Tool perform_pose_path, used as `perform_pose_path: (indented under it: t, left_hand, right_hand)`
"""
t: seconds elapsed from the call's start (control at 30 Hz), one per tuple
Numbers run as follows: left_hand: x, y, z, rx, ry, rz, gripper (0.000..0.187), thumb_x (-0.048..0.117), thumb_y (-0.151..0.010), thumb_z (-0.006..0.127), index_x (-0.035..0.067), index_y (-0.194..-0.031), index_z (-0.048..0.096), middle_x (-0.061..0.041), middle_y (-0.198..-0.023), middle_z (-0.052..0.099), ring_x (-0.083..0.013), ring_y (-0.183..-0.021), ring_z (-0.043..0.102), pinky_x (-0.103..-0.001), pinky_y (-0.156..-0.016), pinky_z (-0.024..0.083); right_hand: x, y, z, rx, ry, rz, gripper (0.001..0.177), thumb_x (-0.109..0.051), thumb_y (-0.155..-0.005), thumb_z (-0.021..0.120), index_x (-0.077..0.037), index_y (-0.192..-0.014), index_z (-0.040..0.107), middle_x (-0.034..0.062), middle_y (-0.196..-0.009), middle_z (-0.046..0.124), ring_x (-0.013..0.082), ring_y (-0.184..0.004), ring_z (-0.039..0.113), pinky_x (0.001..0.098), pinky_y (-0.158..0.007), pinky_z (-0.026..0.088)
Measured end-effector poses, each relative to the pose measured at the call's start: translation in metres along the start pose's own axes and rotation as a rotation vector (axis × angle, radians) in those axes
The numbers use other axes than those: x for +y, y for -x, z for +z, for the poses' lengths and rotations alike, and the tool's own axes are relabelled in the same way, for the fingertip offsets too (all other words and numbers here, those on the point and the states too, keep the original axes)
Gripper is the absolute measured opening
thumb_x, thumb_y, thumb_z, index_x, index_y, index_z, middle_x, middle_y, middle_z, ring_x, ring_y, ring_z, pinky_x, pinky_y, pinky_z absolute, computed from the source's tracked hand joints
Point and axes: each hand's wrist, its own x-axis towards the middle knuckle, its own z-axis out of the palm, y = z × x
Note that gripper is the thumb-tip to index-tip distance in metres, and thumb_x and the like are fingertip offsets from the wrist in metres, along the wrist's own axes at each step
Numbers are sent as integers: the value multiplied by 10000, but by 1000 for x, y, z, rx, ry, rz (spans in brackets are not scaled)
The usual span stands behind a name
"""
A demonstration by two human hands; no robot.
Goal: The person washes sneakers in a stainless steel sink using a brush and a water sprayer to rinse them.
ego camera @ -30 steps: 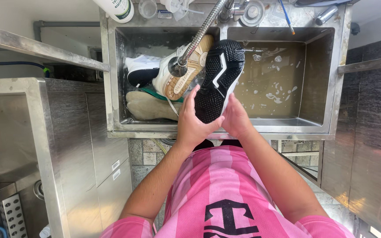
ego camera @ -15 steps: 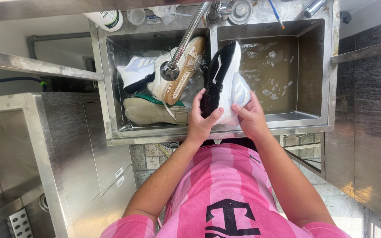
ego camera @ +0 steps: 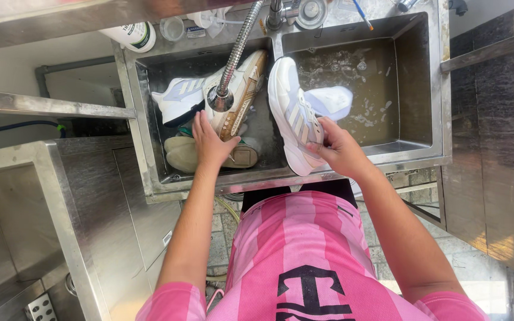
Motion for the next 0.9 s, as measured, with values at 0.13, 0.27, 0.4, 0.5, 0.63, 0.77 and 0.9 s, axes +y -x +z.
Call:
perform_pose_path:
  t: [0.13,0.27,0.4,0.5,0.63,0.77,0.9]
  left_hand:
    - [-14,-21,0,-61,-29,26,1228,374,-546,982,-101,-1461,315,-294,-1420,414,-483,-1334,319,-543,-1139,273]
    - [0,-33,-16,-150,-58,-106,1015,388,-591,921,-9,-1393,440,-198,-1340,525,-402,-1322,423,-479,-1134,369]
    - [22,-43,-36,-37,-16,-27,918,395,-617,917,-49,-1308,508,-227,-1262,586,-421,-1215,498,-501,-1023,440]
    - [21,-54,-55,-94,157,-199,723,370,-647,885,-14,-1197,615,-172,-1204,682,-348,-1146,612,-452,-993,495]
    - [12,-44,-62,-158,705,-461,620,321,-721,804,-18,-1202,610,-132,-1123,721,-233,-1041,692,-361,-926,531]
    - [16,-7,-49,-205,1086,-634,523,263,-828,711,-44,-1240,618,-167,-1167,708,-220,-1039,692,-352,-928,548]
    - [34,22,-46,-276,1371,-833,598,332,-850,612,-16,-1337,609,-174,-1237,701,-265,-1087,702,-398,-937,564]
  right_hand:
    - [-14,8,4,31,379,57,372,-111,-925,726,-74,-1259,566,124,-817,672,239,-741,616,368,-686,509]
    - [-24,22,-4,0,721,72,310,-225,-917,706,-134,-1190,593,184,-788,682,416,-775,648,499,-663,479]
    - [-24,35,-21,-25,847,44,316,-255,-916,689,-149,-1198,594,191,-823,691,442,-806,654,536,-656,472]
    - [-18,46,-32,-28,868,103,311,-251,-913,691,-165,-1197,598,187,-803,688,428,-797,661,525,-676,485]
    - [-13,53,-46,-38,858,101,318,-209,-900,683,-155,-1201,594,182,-823,697,433,-807,659,530,-674,480]
    - [-13,56,-55,-56,828,113,314,-213,-902,685,-153,-1196,590,187,-827,693,437,-801,656,531,-669,480]
    - [-7,54,-67,-113,852,61,293,-215,-910,679,-147,-1180,585,194,-854,696,455,-829,650,547,-674,474]
